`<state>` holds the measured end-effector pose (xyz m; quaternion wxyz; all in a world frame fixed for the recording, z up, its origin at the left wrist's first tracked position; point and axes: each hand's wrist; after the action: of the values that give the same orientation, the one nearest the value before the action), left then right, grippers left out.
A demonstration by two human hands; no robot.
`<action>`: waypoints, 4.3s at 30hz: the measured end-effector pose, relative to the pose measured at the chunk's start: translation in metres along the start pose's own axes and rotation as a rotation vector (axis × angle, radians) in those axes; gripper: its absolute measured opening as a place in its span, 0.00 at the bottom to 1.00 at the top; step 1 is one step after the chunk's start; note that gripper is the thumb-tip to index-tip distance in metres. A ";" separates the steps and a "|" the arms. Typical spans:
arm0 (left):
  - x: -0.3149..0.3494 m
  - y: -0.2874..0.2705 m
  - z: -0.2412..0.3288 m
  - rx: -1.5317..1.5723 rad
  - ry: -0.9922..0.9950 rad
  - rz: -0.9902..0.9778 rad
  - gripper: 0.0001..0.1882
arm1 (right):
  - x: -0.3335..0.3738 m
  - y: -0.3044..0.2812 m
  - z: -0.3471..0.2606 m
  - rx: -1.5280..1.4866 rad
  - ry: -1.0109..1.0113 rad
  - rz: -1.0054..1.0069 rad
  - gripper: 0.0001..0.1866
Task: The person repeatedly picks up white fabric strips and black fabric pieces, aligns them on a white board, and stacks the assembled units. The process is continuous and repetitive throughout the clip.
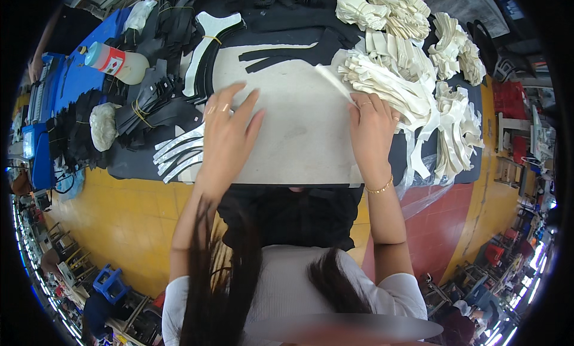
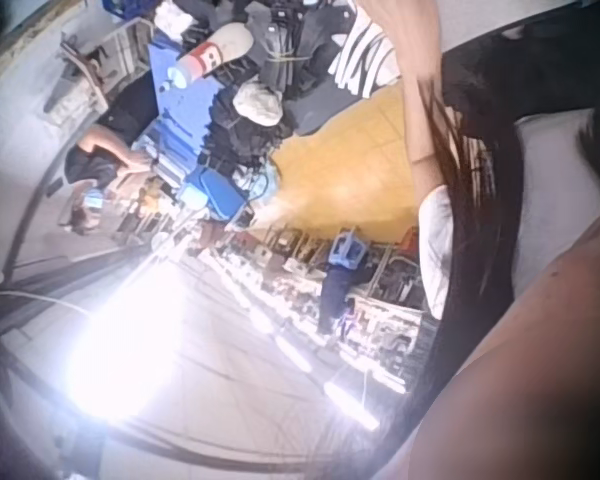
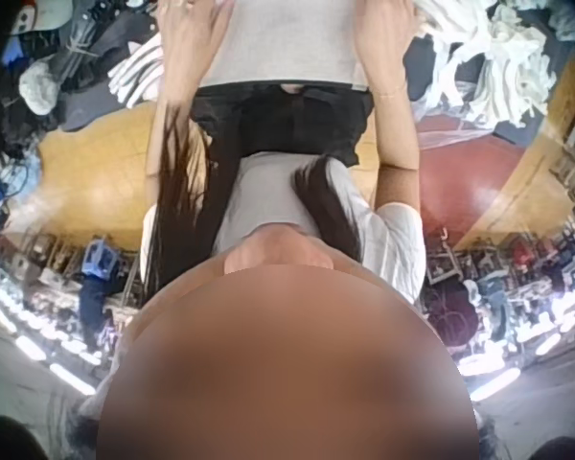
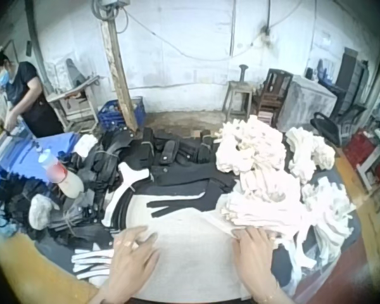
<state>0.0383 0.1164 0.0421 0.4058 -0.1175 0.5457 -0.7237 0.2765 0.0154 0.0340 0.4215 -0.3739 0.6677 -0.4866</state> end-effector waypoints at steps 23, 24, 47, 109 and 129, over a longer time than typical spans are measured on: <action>-0.073 0.009 0.057 0.188 0.197 -0.228 0.10 | 0.062 -0.065 0.048 -1.843 0.275 0.128 0.09; -0.061 0.003 0.063 0.293 0.166 -0.384 0.11 | 0.062 -0.066 0.050 -1.824 0.241 0.126 0.09; 0.129 0.017 0.061 -0.033 -0.092 -0.306 0.36 | 0.008 -0.015 -0.047 -0.926 0.136 -1.031 0.12; 0.115 0.028 0.064 -0.319 -0.158 -0.405 0.45 | 0.015 -0.010 -0.018 -0.580 -0.070 -0.726 0.09; 0.087 0.063 0.091 -0.096 0.053 -0.316 0.41 | 0.023 -0.014 -0.011 -0.349 -0.201 -0.579 0.09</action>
<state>0.0669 -0.0134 -0.0030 0.2664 -0.2020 0.5650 -0.7543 0.2590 -0.0052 0.0445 0.2594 -0.6601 0.5623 -0.4253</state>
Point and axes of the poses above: each hand's wrist, its own x-axis away from the middle knuckle, its own y-axis out of the palm, z = x × y, and after that the axes turned 6 degrees about -z, right-handed
